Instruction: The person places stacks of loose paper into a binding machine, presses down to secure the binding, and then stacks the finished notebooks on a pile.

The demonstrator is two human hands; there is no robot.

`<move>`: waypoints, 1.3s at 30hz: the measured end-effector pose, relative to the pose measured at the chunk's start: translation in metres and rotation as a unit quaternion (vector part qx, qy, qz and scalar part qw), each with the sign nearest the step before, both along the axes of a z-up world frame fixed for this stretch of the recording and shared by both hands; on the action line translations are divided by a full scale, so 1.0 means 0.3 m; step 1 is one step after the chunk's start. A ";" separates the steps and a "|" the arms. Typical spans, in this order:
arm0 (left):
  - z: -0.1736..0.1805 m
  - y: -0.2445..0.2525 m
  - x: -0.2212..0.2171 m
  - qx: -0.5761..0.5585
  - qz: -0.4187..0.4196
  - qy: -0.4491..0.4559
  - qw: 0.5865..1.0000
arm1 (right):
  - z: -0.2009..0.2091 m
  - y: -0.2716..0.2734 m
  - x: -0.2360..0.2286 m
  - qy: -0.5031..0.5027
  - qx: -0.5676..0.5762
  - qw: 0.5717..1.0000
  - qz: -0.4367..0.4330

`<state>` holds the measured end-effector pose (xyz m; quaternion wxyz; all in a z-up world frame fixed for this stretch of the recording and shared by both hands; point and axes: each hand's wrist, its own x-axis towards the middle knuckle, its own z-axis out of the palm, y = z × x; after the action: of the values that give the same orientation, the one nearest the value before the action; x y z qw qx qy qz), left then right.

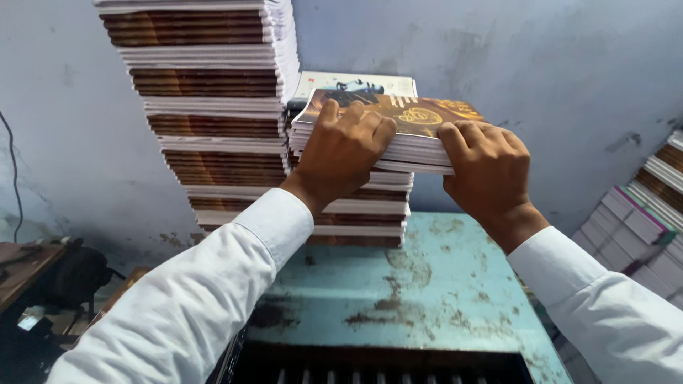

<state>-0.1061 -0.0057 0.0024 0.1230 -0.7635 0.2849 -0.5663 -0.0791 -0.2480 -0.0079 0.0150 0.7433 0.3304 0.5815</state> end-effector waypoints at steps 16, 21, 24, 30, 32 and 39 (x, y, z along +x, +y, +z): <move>-0.243 -0.010 -0.332 -0.007 0.051 0.230 0.972 | -0.217 0.000 -0.358 0.208 -0.051 0.977 -0.014; -0.361 0.000 -0.402 -0.017 0.050 0.290 0.956 | -0.319 0.002 -0.430 0.271 -0.064 0.960 0.003; -0.431 0.006 -0.438 -0.024 0.033 0.333 0.942 | -0.388 0.006 -0.471 0.324 -0.076 0.943 -0.020; -0.550 -0.003 -0.495 -0.022 0.030 0.427 0.904 | -0.496 0.004 -0.542 0.404 -0.101 0.907 -0.058; -0.578 -0.008 -0.498 -0.026 0.017 0.435 0.900 | -0.517 0.001 -0.550 0.425 -0.099 0.898 -0.062; -0.694 -0.056 -0.494 -0.045 0.042 0.493 0.868 | -0.603 -0.031 -0.543 0.486 -0.125 0.862 -0.078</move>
<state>-0.2543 -0.0226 -0.2057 -0.0448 -0.9593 0.2503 -0.1229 -0.2418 -0.2573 -0.1888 -0.0097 0.9467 0.3068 0.0976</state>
